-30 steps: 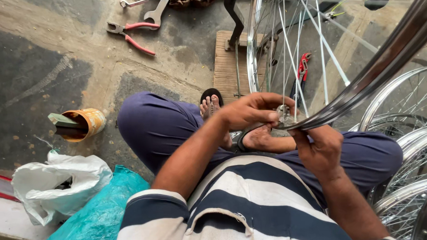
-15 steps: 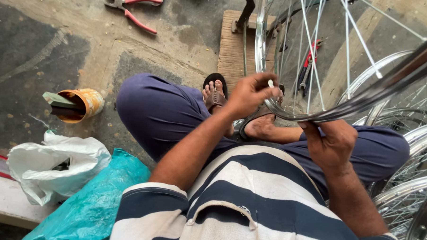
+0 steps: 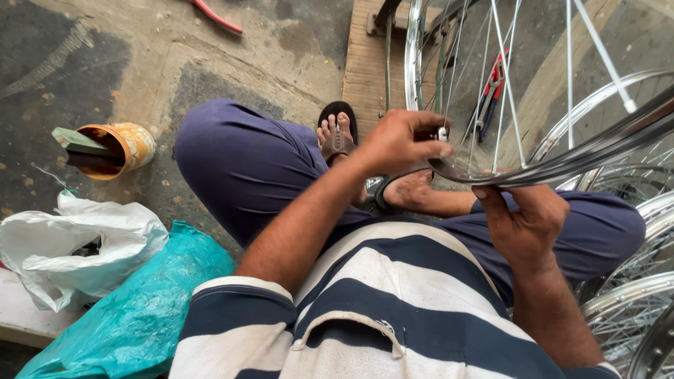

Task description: The person sits on the floor and uses a spoke wrench to tighten the nipples on a bicycle wheel rim. The wheel is mounted on a stand, and the person rotates it to access different spokes while adjusting them.

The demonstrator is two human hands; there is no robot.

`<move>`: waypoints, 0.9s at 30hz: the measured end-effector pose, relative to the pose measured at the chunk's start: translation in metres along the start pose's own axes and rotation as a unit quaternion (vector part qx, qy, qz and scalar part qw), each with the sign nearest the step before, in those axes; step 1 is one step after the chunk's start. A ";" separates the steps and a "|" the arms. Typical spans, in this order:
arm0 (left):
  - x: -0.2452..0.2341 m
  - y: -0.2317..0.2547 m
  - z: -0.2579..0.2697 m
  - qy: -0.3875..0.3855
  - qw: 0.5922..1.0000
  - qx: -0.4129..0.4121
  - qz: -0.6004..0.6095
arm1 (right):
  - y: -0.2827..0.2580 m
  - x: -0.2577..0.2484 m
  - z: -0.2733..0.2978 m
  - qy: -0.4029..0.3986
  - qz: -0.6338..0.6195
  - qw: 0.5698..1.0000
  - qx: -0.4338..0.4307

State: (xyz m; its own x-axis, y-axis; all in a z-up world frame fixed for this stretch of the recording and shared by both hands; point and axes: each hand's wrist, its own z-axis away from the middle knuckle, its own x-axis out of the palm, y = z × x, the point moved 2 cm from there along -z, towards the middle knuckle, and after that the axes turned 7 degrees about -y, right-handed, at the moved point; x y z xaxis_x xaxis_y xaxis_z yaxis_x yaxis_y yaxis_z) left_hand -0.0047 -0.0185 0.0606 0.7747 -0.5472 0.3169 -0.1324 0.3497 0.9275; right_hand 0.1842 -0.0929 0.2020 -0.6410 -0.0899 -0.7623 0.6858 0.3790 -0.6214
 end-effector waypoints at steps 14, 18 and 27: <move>0.002 0.009 0.000 -0.034 0.997 -0.031 0.058 | 0.024 0.021 0.003 -0.064 -0.076 0.995 0.014; 0.025 0.025 -0.013 0.142 0.949 -0.083 -0.268 | 0.033 0.035 0.005 -0.061 -0.002 0.998 0.024; 0.005 0.035 0.007 -0.175 0.950 0.059 0.250 | 0.013 -0.005 0.009 -0.009 0.024 0.999 0.048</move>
State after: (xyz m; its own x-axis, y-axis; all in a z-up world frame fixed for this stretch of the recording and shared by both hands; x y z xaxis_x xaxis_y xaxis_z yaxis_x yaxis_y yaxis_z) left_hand -0.0095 -0.0141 0.0958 0.3460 -0.5619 0.7514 -0.5141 0.5564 0.6528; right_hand 0.1990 -0.0957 0.1964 -0.6010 -0.0905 -0.7941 0.7458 0.2939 -0.5979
